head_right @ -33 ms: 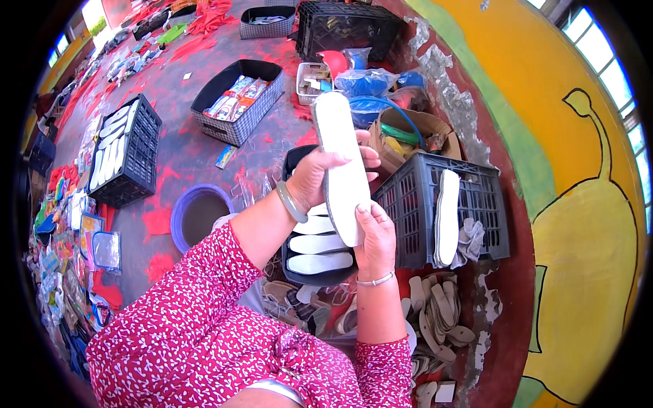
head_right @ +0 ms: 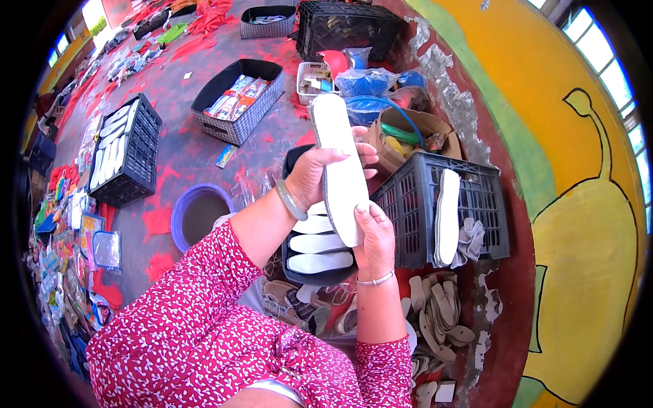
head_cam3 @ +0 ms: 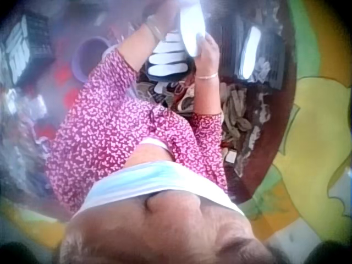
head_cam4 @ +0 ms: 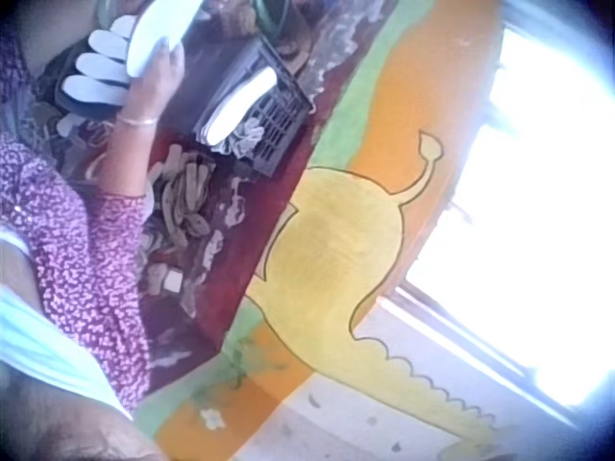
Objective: The person sorts through stacks of white shoe insoles, checking them individually by hand and placing them into a black plastic crate.
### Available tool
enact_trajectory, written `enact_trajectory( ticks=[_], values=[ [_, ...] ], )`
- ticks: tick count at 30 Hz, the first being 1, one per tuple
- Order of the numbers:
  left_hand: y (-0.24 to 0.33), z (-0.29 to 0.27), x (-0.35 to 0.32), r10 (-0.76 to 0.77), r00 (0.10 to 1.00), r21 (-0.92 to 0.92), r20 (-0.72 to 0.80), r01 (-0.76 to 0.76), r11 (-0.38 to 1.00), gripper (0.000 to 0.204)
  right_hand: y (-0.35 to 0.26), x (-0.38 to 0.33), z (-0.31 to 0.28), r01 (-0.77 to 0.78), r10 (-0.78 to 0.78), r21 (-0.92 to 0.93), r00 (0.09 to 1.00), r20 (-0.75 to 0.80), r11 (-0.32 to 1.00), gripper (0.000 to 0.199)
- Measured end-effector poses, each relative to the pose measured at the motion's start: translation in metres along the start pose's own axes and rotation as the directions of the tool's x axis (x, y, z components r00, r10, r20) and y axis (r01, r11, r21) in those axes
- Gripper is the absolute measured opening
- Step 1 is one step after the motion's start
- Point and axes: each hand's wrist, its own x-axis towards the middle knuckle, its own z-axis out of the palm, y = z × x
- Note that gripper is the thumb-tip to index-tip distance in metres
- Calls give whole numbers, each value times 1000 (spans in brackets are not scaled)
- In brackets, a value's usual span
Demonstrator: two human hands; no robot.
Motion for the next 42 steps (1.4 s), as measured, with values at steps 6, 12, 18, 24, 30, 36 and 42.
enact_trajectory(
  ticks=[6, 12, 18, 24, 30, 36, 42],
  values=[
    [-2, 3, -2, 71, 997, 175, -25, -65, 982, 52, 2, 0, 1, 130, -130, -353, 991, 23, 927, 56],
    [-49, -4, -3, 212, 932, 256, -294, -137, 957, 40, 17, -2, 11, 340, -414, -913, 815, 405, -226, 79],
    [-54, -5, 2, 220, 921, 381, -323, -86, 921, 38, 18, -5, 10, 307, -454, -947, 833, 315, -95, 63],
    [-12, 1, 5, 352, 896, 277, -270, -278, 920, 51, 8, -4, 0, 342, -428, -928, 824, 371, -145, 63],
    [5, -2, 1, 443, 890, 408, -107, -367, 836, 23, 9, -11, 6, 361, -360, -924, 884, 297, 124, 65],
    [23, -23, 9, 395, 782, 193, -482, -345, 918, 23, 1, -5, -6, 495, -456, -848, 809, 371, 190, 46],
    [29, -30, 10, 82, 901, 248, -426, 29, 968, 36, -32, -9, -31, 228, -285, -441, 956, -69, 868, 32]
  ],
)
